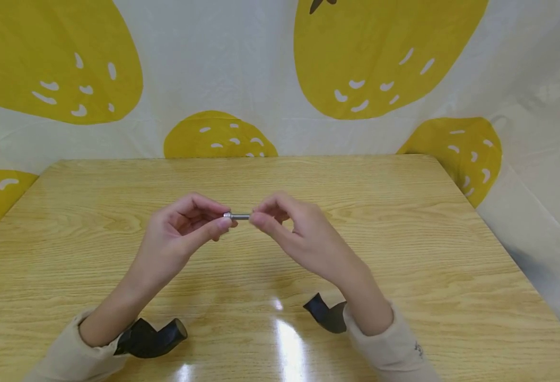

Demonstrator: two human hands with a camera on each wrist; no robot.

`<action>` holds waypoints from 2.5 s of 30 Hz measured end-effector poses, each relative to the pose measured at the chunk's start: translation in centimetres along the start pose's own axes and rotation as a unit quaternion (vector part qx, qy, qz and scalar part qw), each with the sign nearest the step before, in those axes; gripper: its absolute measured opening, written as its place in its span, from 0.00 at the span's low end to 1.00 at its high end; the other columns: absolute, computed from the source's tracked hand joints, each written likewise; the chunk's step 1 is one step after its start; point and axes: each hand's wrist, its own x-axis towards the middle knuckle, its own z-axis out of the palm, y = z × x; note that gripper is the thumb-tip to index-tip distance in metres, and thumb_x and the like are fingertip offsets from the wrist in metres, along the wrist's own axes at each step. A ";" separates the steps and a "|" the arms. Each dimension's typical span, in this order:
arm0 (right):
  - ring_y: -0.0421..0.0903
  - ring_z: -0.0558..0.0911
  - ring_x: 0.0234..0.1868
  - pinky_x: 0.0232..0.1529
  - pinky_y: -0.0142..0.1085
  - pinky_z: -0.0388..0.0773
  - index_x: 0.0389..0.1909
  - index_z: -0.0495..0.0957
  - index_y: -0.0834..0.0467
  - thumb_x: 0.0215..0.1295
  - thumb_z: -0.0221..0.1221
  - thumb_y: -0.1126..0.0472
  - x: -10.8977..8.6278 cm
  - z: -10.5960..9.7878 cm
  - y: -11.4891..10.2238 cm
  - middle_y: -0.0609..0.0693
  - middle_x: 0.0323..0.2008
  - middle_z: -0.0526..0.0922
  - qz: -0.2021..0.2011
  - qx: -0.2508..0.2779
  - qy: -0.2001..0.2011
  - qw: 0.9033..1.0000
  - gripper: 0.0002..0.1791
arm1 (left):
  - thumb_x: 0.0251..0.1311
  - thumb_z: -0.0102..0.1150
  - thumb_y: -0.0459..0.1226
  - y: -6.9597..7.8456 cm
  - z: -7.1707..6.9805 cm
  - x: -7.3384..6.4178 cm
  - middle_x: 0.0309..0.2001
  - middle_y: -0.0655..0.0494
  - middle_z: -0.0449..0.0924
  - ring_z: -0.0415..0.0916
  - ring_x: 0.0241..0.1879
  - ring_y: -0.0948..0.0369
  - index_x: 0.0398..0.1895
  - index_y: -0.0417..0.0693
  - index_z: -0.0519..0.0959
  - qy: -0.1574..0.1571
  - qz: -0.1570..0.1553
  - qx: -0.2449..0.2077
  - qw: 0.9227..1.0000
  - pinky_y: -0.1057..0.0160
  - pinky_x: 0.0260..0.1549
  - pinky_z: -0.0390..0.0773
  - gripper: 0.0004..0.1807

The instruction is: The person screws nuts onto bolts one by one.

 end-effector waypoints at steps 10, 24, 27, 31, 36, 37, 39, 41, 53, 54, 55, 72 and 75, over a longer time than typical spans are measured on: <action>0.40 0.79 0.34 0.41 0.36 0.77 0.31 0.77 0.57 0.70 0.49 0.57 0.1 0.2 0.1 0.47 0.29 0.81 -0.020 0.006 0.004 1.000 0.12 | 0.55 0.62 0.30 -0.1 0.1 0.0 0.35 0.47 0.80 0.75 0.28 0.61 0.39 0.37 0.77 -0.005 0.007 -0.002 1.000 0.68 0.29 0.78 0.09; 0.39 0.79 0.33 0.37 0.35 0.78 0.32 0.77 0.57 0.70 0.49 0.59 0.0 0.1 -0.2 0.46 0.29 0.80 -0.010 -0.001 0.007 1.000 0.10 | 0.55 0.62 0.30 0.0 0.0 0.0 0.36 0.47 0.80 0.76 0.29 0.61 0.40 0.38 0.77 -0.004 0.008 0.000 1.000 0.67 0.30 0.78 0.10; 0.39 0.78 0.36 0.40 0.36 0.77 0.38 0.77 0.56 0.69 0.51 0.57 0.0 0.0 -0.3 0.45 0.33 0.81 -0.002 -0.006 0.004 1.000 0.08 | 0.55 0.62 0.30 0.0 0.1 0.0 0.36 0.47 0.80 0.76 0.30 0.61 0.40 0.37 0.77 -0.003 0.005 0.001 1.000 0.66 0.31 0.79 0.10; 0.39 0.77 0.39 0.44 0.36 0.74 0.45 0.74 0.56 0.62 0.59 0.61 -0.1 -0.1 -0.3 0.45 0.40 0.80 -0.032 0.003 0.010 0.999 0.11 | 0.55 0.62 0.30 -0.1 0.0 0.0 0.36 0.48 0.80 0.76 0.29 0.61 0.40 0.38 0.77 0.002 0.003 0.006 1.000 0.67 0.31 0.79 0.10; 0.40 0.77 0.35 0.42 0.34 0.75 0.39 0.75 0.57 0.65 0.56 0.63 -0.1 0.1 -0.3 0.45 0.33 0.79 -0.038 0.006 0.011 0.999 0.04 | 0.55 0.62 0.29 0.0 0.1 0.0 0.36 0.47 0.80 0.76 0.29 0.61 0.40 0.37 0.77 -0.002 0.006 0.002 1.000 0.68 0.30 0.78 0.10; 0.40 0.77 0.34 0.41 0.34 0.76 0.37 0.76 0.57 0.67 0.54 0.62 0.0 0.2 -0.3 0.45 0.32 0.79 -0.029 0.005 0.008 1.000 0.04 | 0.55 0.62 0.29 0.0 0.1 0.0 0.36 0.47 0.80 0.76 0.29 0.61 0.40 0.37 0.77 -0.003 0.004 0.000 1.000 0.68 0.30 0.78 0.09; 0.40 0.78 0.33 0.40 0.34 0.77 0.34 0.77 0.58 0.70 0.49 0.59 0.0 0.3 -0.2 0.46 0.29 0.80 -0.012 0.003 -0.004 1.000 0.10 | 0.55 0.62 0.29 0.0 0.1 0.0 0.37 0.47 0.80 0.76 0.29 0.61 0.40 0.37 0.77 -0.004 0.002 -0.001 1.000 0.67 0.31 0.79 0.10; 0.42 0.79 0.33 0.39 0.36 0.78 0.32 0.78 0.58 0.72 0.45 0.56 0.1 0.3 -0.1 0.46 0.29 0.80 0.002 -0.001 -0.018 1.000 0.15 | 0.55 0.62 0.29 0.0 0.2 0.0 0.37 0.47 0.80 0.77 0.30 0.61 0.40 0.38 0.77 -0.002 -0.002 0.001 1.000 0.67 0.32 0.79 0.10; 0.38 0.77 0.37 0.42 0.34 0.75 0.39 0.75 0.57 0.64 0.57 0.63 -0.2 0.2 -0.3 0.44 0.34 0.80 -0.047 -0.001 0.012 0.999 0.05 | 0.55 0.62 0.29 0.0 0.2 0.0 0.36 0.47 0.80 0.74 0.28 0.61 0.40 0.37 0.77 -0.005 0.006 -0.009 1.000 0.69 0.28 0.77 0.09; 0.38 0.77 0.36 0.41 0.34 0.76 0.37 0.76 0.57 0.66 0.55 0.62 -0.1 0.3 -0.3 0.44 0.32 0.80 -0.039 -0.003 0.011 0.999 0.03 | 0.55 0.62 0.29 0.0 0.2 0.0 0.36 0.47 0.79 0.74 0.28 0.61 0.40 0.37 0.76 -0.007 0.008 -0.009 1.000 0.69 0.28 0.77 0.09; 0.38 0.78 0.35 0.40 0.34 0.77 0.35 0.76 0.57 0.68 0.53 0.61 -0.1 0.3 -0.3 0.44 0.31 0.79 -0.031 -0.003 0.008 0.999 0.05 | 0.55 0.62 0.29 0.0 0.2 0.0 0.36 0.47 0.79 0.74 0.28 0.61 0.40 0.37 0.77 -0.009 0.008 -0.010 1.000 0.69 0.28 0.77 0.09; 0.38 0.78 0.37 0.42 0.35 0.75 0.37 0.74 0.57 0.65 0.55 0.63 -0.1 0.2 -0.2 0.44 0.33 0.79 -0.054 0.001 0.013 0.998 0.02 | 0.55 0.62 0.30 0.1 0.1 -0.1 0.36 0.47 0.80 0.75 0.28 0.61 0.40 0.38 0.76 -0.006 0.009 0.001 1.000 0.68 0.29 0.77 0.10; 0.38 0.79 0.34 0.38 0.37 0.76 0.31 0.77 0.57 0.71 0.48 0.59 -0.1 0.3 -0.3 0.46 0.29 0.80 -0.022 -0.003 0.002 1.000 0.11 | 0.55 0.62 0.29 0.1 0.2 -0.2 0.36 0.47 0.79 0.75 0.28 0.61 0.40 0.38 0.77 -0.011 0.011 -0.003 1.000 0.68 0.28 0.77 0.10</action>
